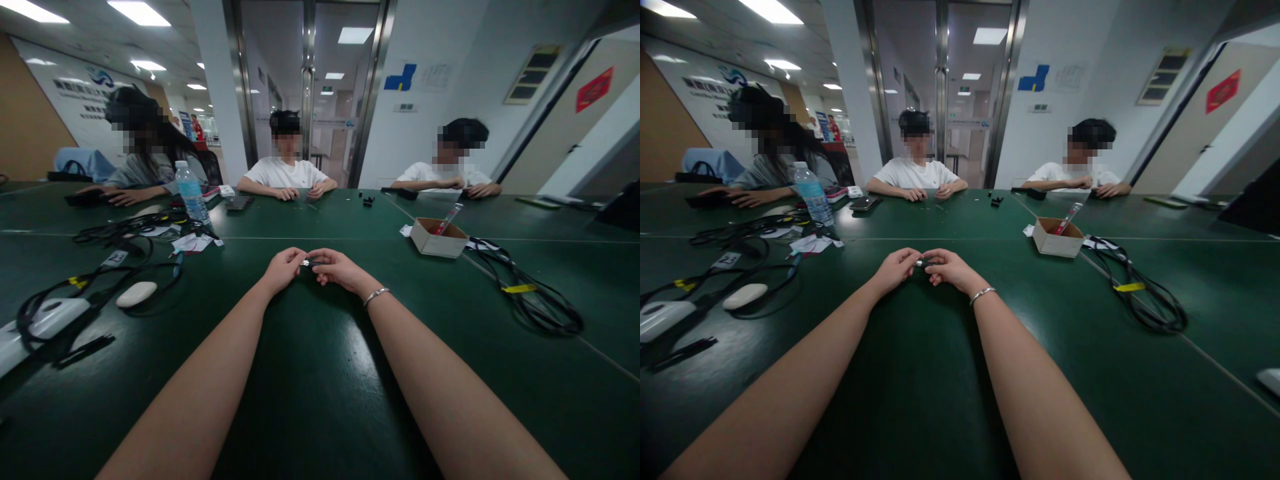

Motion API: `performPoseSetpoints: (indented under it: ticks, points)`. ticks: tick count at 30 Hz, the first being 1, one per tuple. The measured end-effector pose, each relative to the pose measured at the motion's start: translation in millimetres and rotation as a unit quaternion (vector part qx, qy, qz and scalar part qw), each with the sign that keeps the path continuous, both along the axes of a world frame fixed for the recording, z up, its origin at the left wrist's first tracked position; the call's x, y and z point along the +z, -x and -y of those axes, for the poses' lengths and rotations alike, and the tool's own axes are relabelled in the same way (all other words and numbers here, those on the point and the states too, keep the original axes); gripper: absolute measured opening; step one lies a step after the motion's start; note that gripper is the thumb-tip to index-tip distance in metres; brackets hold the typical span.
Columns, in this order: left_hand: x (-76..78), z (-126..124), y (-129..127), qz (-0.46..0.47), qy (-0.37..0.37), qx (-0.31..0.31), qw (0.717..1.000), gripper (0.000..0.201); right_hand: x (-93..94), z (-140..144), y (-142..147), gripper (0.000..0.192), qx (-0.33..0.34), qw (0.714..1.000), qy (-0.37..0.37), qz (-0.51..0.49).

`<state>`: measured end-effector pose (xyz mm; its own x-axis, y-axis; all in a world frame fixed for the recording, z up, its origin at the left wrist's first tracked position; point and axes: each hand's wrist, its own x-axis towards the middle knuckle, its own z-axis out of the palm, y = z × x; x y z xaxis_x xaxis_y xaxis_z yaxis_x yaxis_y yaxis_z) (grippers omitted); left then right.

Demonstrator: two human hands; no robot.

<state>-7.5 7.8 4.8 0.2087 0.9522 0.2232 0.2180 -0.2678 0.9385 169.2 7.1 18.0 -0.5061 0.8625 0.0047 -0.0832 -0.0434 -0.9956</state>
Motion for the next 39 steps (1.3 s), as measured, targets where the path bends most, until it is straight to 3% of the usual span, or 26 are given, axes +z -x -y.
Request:
performPoseSetpoints:
  ticks: [4,9,14,19,24,31,35,37,39]
  points:
    - [2.0,1,-1,0.006,0.01,-0.009,1.0,0.033,-0.7,0,-1,0.031,-0.002,1.0,0.005,-0.012]
    - [3.7,2,-3,0.038,0.062,-0.011,0.997,0.019,-2.1,-1,-2,0.032,0.003,1.0,0.006,-0.015]
    - [0.0,2,-2,0.012,0.024,-0.013,1.0,0.022,-3.3,-3,-2,0.033,0.003,1.0,-0.024,0.02]
    - [-1.7,2,-2,-0.007,0.01,0.008,1.0,0.034,-4.1,-1,6,0.029,-0.036,0.988,-0.088,0.124]
    - [0.1,9,-7,-0.01,-0.01,0.032,0.999,0.04,-5.8,11,18,0.027,-0.108,0.971,-0.106,0.184]
    - [2.3,18,-9,-0.078,-0.026,0.055,0.995,0.043,-7.9,22,29,0.019,-0.079,0.991,-0.066,0.08]
    - [-0.3,12,-4,-0.094,-0.006,0.036,0.995,0.046,-11.3,21,32,0.031,-0.099,0.993,-0.045,0.039]
    - [4.1,9,-4,-0.112,0.008,0.024,0.993,0.047,-12.9,19,33,0.039,-0.104,0.994,-0.028,0.021]
    - [17.8,9,-4,-0.155,0.032,0.007,0.987,0.05,-13.3,18,30,0.043,-0.099,0.995,-0.019,0.014]
